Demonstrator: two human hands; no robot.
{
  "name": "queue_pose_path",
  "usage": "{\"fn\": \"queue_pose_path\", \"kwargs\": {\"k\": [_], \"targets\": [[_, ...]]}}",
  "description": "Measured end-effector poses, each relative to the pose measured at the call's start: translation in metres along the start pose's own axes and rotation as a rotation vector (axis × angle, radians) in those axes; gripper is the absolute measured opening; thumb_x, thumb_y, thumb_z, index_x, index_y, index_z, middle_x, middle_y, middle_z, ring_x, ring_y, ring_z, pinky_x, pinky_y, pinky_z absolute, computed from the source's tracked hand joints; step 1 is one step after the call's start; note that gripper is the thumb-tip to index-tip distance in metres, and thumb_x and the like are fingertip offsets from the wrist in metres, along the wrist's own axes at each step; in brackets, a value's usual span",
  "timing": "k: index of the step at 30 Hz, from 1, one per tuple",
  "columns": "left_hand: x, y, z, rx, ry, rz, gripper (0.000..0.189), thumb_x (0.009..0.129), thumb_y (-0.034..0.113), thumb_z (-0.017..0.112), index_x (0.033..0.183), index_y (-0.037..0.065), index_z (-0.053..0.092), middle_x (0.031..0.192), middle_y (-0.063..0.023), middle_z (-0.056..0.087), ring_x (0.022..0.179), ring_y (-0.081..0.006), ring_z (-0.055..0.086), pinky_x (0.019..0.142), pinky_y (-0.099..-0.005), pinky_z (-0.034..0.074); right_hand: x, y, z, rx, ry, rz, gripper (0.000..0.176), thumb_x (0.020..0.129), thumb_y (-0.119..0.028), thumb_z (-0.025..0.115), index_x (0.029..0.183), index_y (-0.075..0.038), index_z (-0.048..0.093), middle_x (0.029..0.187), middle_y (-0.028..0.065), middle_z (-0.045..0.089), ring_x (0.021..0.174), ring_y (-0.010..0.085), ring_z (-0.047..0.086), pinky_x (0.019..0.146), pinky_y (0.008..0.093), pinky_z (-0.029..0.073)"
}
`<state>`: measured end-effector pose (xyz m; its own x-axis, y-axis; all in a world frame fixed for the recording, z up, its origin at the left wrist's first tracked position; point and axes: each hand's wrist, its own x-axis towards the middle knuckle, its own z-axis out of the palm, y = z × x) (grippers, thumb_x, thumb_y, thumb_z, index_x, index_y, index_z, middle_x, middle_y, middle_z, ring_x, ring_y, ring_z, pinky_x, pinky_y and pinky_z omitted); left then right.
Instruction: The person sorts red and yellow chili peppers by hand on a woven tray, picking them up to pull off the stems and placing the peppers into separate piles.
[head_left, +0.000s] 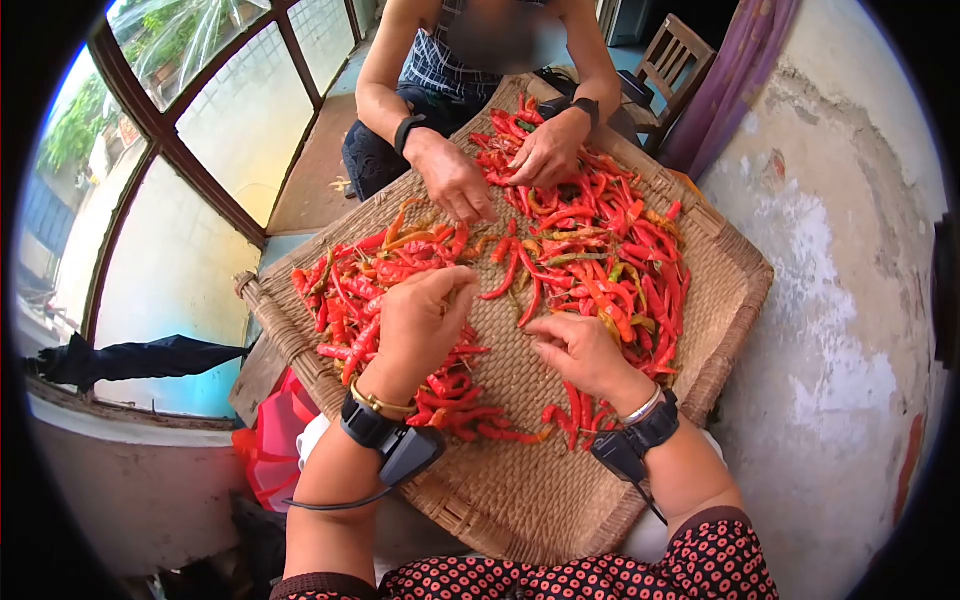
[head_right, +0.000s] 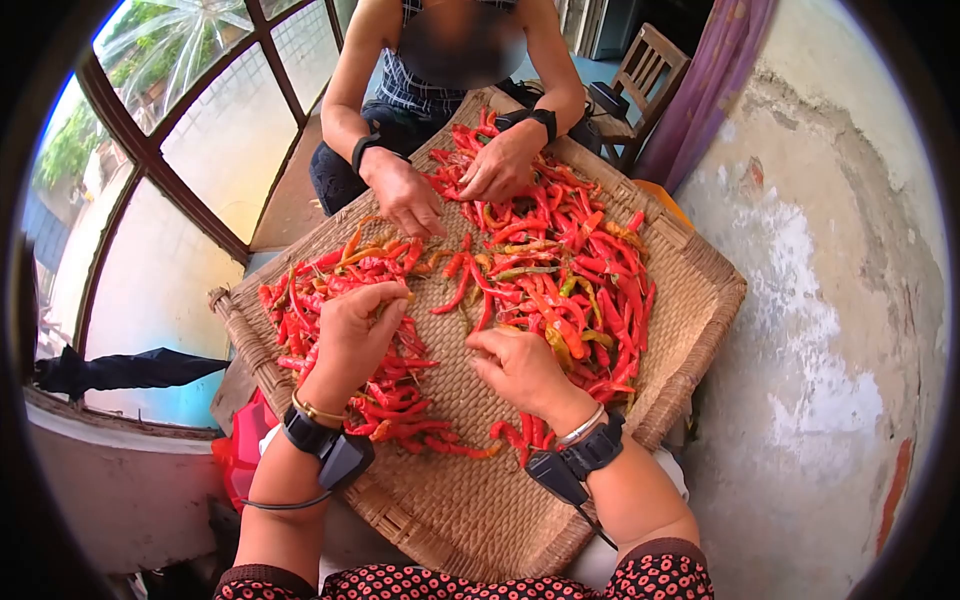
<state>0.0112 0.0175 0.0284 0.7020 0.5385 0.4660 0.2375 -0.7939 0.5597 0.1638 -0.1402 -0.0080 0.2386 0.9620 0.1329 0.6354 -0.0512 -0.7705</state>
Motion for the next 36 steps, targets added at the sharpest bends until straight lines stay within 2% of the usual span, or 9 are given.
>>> {"fn": "queue_pose_path", "kwargs": {"k": [5,7,11,15,17,21,23,27,36], "targets": [[-0.014,0.002,0.011,-0.886,-0.369,-0.453,0.013,0.085,0.009,0.061,0.095,0.002,0.064,0.072,0.0007,0.061,0.064,-0.0040,0.054,0.057,-0.0212,0.045,0.001,-0.015,-0.003,0.146,0.132,0.006,0.037,0.079,-0.007,0.062,0.115,-0.004,0.054,0.094,0.0077,0.058,0.075,0.0150,0.059,0.066,0.0273,0.050],[-0.016,0.002,0.013,-0.906,-0.416,-0.457,0.013,0.086,0.010,0.060,0.095,0.000,0.064,0.074,0.0024,0.061,0.066,-0.0047,0.054,0.060,-0.0218,0.046,-0.002,-0.009,-0.001,0.736,-0.106,0.278,0.032,0.083,-0.009,0.060,0.114,-0.002,0.054,0.093,0.0049,0.059,0.074,0.0096,0.057,0.066,0.0254,0.049],[-0.017,0.004,0.013,-0.852,-0.473,-0.384,0.014,0.087,0.008,0.059,0.097,-0.001,0.063,0.084,-0.0002,0.063,0.075,-0.0052,0.057,0.069,-0.0198,0.049,-0.002,-0.015,-0.007,0.802,-0.214,0.310,0.025,0.086,-0.012,0.058,0.109,0.000,0.056,0.088,0.0020,0.060,0.070,0.0057,0.054,0.063,0.0233,0.047],[-0.019,0.008,0.013,-1.163,-0.577,-0.552,0.016,0.086,0.009,0.060,0.098,-0.001,0.062,0.079,-0.0010,0.063,0.075,-0.0065,0.059,0.067,-0.0230,0.049,-0.002,-0.011,-0.004,0.685,-0.400,0.379,0.018,0.086,-0.015,0.058,0.096,-0.001,0.062,0.075,-0.0019,0.057,0.063,0.0058,0.051,0.059,0.0220,0.044],[-0.017,0.005,0.002,-0.473,-0.490,-0.214,0.020,0.083,0.008,0.063,0.100,-0.001,0.060,0.078,-0.0057,0.064,0.074,-0.0078,0.060,0.066,-0.0248,0.049,-0.003,-0.007,-0.007,0.511,-0.523,0.453,0.016,0.086,-0.014,0.058,0.095,-0.001,0.062,0.074,-0.0021,0.058,0.062,0.0059,0.051,0.058,0.0222,0.044],[-0.012,-0.014,-0.014,0.393,-0.125,0.014,0.021,0.077,0.015,0.063,0.095,0.006,0.060,0.085,-0.0082,0.062,0.075,-0.0273,0.062,0.063,-0.0365,0.050,0.005,-0.006,-0.017,0.213,-0.598,0.479,0.019,0.087,-0.013,0.058,0.101,-0.001,0.060,0.079,-0.0005,0.059,0.063,0.0060,0.052,0.057,0.0221,0.044],[-0.017,-0.027,-0.011,0.408,-0.214,-0.024,0.022,0.077,0.016,0.062,0.097,0.006,0.060,0.091,-0.0082,0.060,0.077,-0.0273,0.061,0.063,-0.0370,0.050,0.005,0.000,-0.010,0.636,0.032,0.300,0.026,0.088,-0.014,0.056,0.110,0.000,0.056,0.086,0.0017,0.060,0.066,0.0062,0.054,0.057,0.0207,0.044],[-0.023,-0.034,-0.003,0.500,-0.394,-0.040,0.023,0.080,0.013,0.058,0.102,0.007,0.060,0.104,-0.0090,0.056,0.077,-0.0278,0.061,0.063,-0.0376,0.050,0.006,-0.002,-0.020,0.692,0.372,0.275,0.031,0.089,-0.013,0.054,0.116,0.001,0.052,0.088,0.0019,0.060,0.069,0.0062,0.057,0.057,0.0185,0.044],[-0.010,-0.036,0.003,0.645,-0.504,-0.016,0.013,0.078,0.009,0.053,0.087,0.007,0.061,0.093,-0.0089,0.056,0.074,-0.0264,0.061,0.060,-0.0368,0.049,-0.002,-0.011,0.003,0.230,-0.021,0.134,0.018,0.080,-0.008,0.062,0.097,0.000,0.062,0.075,0.0077,0.063,0.067,0.0126,0.060,0.063,0.0267,0.048]]}}
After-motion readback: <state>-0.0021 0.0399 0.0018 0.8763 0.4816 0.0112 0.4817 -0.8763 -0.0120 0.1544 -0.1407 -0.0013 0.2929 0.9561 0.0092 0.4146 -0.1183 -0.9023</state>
